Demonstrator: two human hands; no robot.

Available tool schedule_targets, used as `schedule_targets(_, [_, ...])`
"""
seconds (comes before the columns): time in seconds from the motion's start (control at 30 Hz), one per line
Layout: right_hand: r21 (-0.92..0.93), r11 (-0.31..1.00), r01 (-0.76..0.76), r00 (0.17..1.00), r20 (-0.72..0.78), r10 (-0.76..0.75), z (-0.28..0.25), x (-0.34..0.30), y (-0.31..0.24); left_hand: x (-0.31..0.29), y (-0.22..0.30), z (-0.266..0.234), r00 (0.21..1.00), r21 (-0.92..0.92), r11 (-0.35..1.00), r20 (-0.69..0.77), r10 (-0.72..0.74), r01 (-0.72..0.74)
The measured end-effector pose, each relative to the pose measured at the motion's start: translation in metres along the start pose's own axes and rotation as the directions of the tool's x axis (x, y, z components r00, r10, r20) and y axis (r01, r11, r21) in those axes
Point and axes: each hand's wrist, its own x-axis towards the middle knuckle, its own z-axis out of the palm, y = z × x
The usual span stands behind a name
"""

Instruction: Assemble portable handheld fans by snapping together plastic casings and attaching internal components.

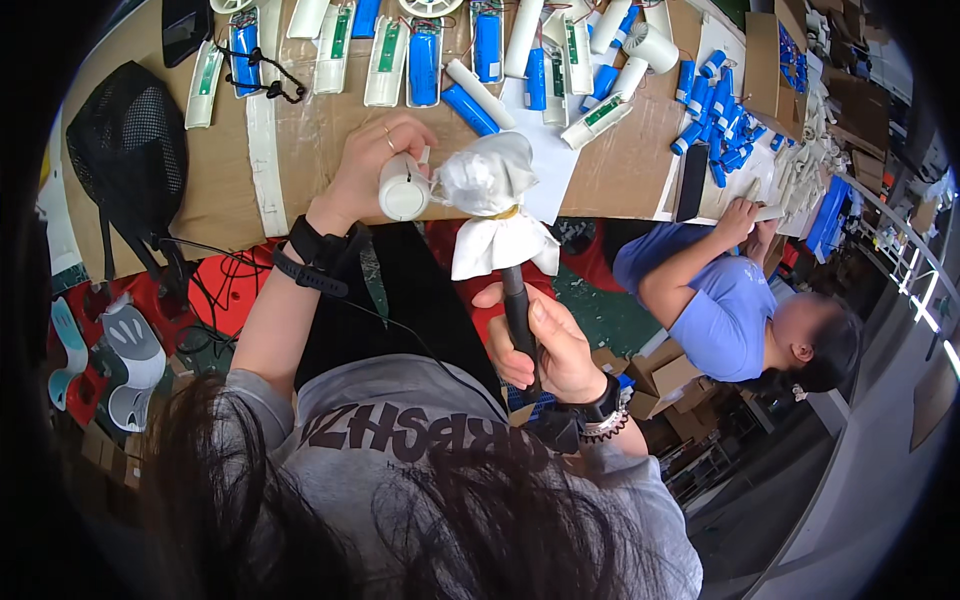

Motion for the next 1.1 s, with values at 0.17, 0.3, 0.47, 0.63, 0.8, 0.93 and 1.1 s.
schedule_targets(0.17, [-0.438, 0.896, 0.067, 0.962, -0.21, -0.174, -0.002, -0.003, 0.005, 0.001, -0.002, 0.004, 1.0, -0.003, 1.0, 0.006, 0.0, 0.0])
schedule_targets(0.3, [-0.867, 0.498, 0.023, 0.907, -0.191, -0.376, -0.02, -0.013, 0.01, -0.001, -0.008, 0.007, 0.996, 0.004, 0.998, -0.051, 0.066, -0.066])
schedule_targets(0.47, [-1.0, 0.01, -0.022, 0.815, -0.024, -0.579, -0.015, -0.011, 0.012, 0.001, -0.004, 0.005, 0.998, 0.008, 0.999, -0.043, 0.043, -0.043])
schedule_targets(0.63, [-0.994, -0.098, 0.039, 0.776, 0.092, -0.624, -0.013, -0.009, 0.028, 0.0, -0.004, 0.004, 1.0, 0.013, 1.0, -0.008, 0.009, -0.009])
schedule_targets(0.8, [-0.985, -0.173, -0.019, 0.808, 0.087, -0.583, -0.012, -0.002, 0.03, -0.001, -0.007, 0.006, 1.0, 0.024, 1.0, 0.01, 0.009, -0.009])
schedule_targets(0.93, [-0.983, -0.184, 0.02, 0.789, 0.128, -0.6, -0.011, -0.007, 0.027, -0.003, -0.009, 0.006, 0.997, 0.003, 0.999, -0.055, 0.048, -0.048])
schedule_targets(1.1, [-0.979, -0.2, 0.042, 0.787, 0.156, -0.597, -0.021, -0.005, 0.034, -0.002, -0.01, 0.011, 0.997, 0.025, 0.998, -0.037, 0.064, -0.063])
